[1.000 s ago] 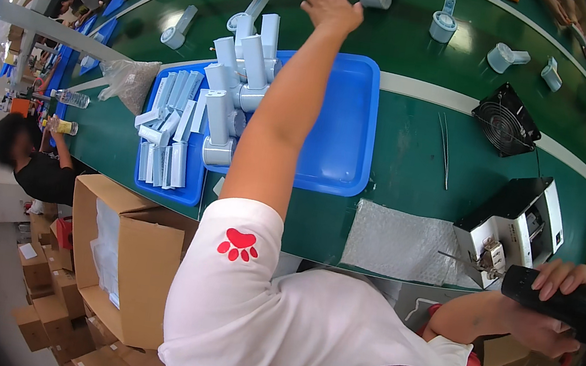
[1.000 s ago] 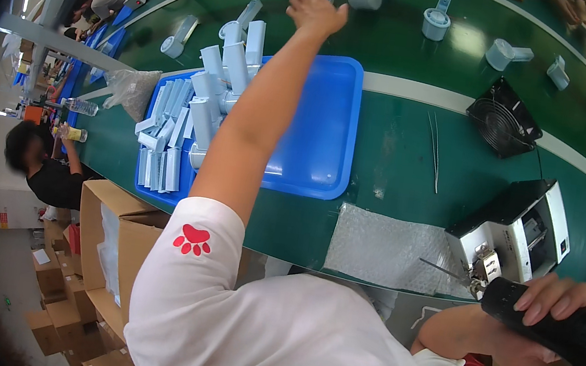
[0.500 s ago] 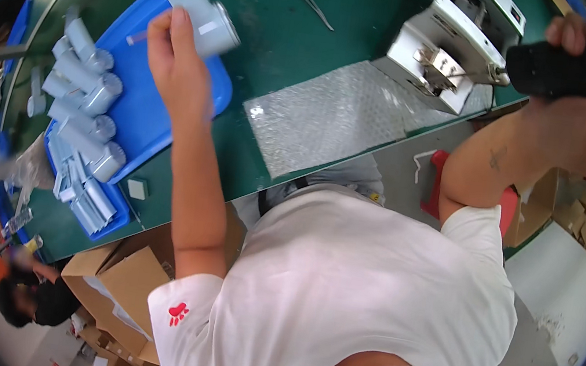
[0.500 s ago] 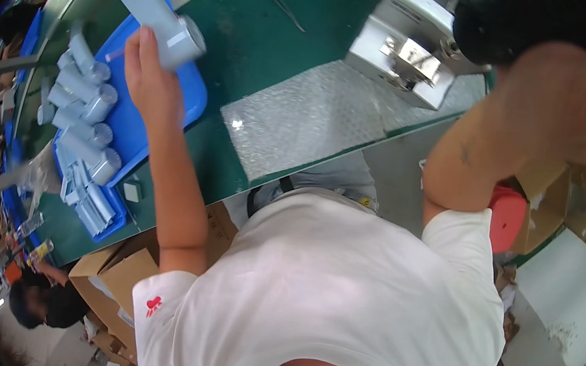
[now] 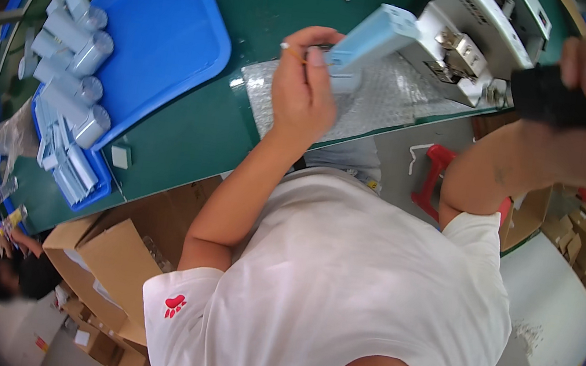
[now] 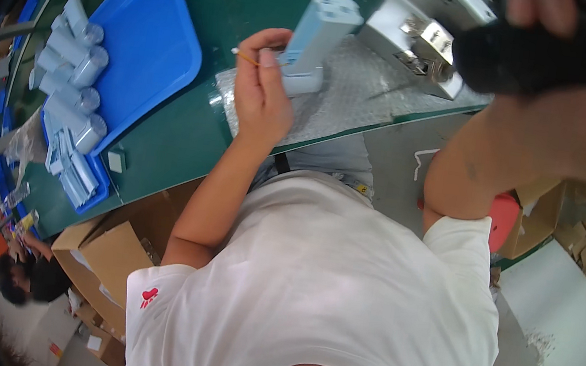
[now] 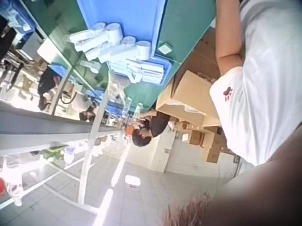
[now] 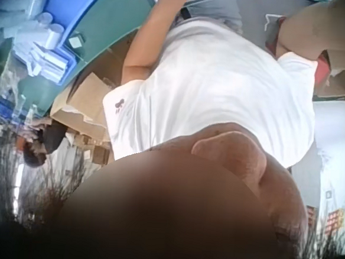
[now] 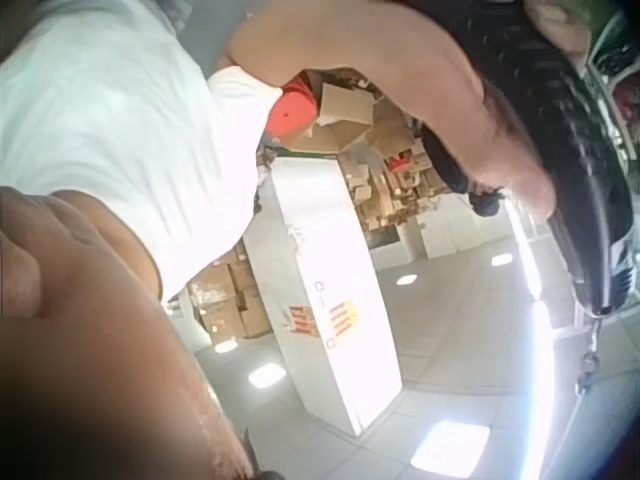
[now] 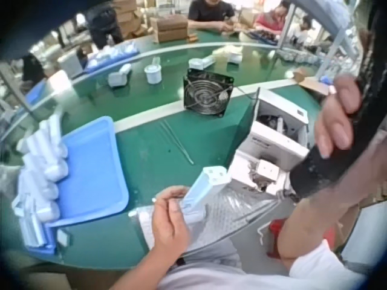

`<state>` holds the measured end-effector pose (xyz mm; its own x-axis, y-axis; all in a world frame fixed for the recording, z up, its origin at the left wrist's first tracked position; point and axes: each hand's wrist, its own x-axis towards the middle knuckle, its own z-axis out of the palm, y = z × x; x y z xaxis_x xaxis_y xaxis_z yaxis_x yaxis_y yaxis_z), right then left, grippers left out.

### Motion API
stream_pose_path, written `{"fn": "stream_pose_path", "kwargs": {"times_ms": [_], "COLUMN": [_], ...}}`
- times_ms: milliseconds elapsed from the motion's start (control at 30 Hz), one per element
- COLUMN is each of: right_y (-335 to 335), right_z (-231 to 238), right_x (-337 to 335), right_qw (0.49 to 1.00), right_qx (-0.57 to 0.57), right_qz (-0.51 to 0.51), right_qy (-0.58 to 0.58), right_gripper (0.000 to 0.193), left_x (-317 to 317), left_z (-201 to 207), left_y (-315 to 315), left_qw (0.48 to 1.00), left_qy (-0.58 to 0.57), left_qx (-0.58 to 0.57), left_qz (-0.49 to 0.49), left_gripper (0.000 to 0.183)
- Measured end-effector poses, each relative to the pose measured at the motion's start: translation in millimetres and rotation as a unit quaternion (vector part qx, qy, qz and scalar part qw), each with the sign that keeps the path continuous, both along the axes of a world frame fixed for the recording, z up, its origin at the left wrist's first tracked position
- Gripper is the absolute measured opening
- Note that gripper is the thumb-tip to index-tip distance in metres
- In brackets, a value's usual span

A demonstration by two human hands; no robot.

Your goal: The person repeatedly picks up light blue plastic components from a blue tray and uses a handheld power tool to drive screws into them. After securing each part, the person places it back into the tray. The process is repeated for multiple identical components throughout the clip.

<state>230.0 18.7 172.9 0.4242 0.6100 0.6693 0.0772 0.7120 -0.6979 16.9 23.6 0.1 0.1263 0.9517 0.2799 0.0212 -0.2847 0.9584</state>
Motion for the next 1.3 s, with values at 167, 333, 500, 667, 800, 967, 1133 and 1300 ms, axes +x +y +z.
{"fn": "stream_pose_path", "kwargs": {"times_ms": [167,333,500,667,800,967,1133,1300], "right_y": [2,12,17,15,10,9,9,4], "right_z": [-12,-19,-21,-22,-25,-15,-6,-9], "right_x": [-18,-33,-37,-41,-44,-47,-78,-77], "right_qw": [0.998,0.996,0.994,0.991,0.984,0.983,0.990,0.990], "right_qx": [-0.006,-0.017,-0.026,-0.035,-0.049,-0.059,-0.074,-0.040], "right_qz": [0.050,0.078,0.098,0.120,0.154,0.110,0.017,0.001], "right_qy": [0.029,0.036,0.043,0.053,0.080,0.133,0.120,0.134], "right_gripper": [0.096,0.100,0.103,0.107,0.110,0.114,0.119,0.109], "left_x": [-1,-1,-1,-2,-4,-3,-6,-6], "left_z": [-13,-13,-12,-12,-11,-1,-5,-2], "left_y": [9,5,5,6,-2,2,-4,-6], "left_qw": [0.991,0.994,0.994,0.994,0.995,0.992,0.991,0.989], "left_qy": [0.033,0.022,0.023,0.024,0.022,0.029,0.045,0.040], "left_qx": [0.120,0.100,0.097,0.092,0.090,0.102,0.110,0.132], "left_qz": [-0.039,-0.050,-0.048,-0.047,-0.043,-0.072,-0.061,-0.056], "left_gripper": [0.021,0.019,0.018,0.017,0.020,0.022,0.022,0.020]}}
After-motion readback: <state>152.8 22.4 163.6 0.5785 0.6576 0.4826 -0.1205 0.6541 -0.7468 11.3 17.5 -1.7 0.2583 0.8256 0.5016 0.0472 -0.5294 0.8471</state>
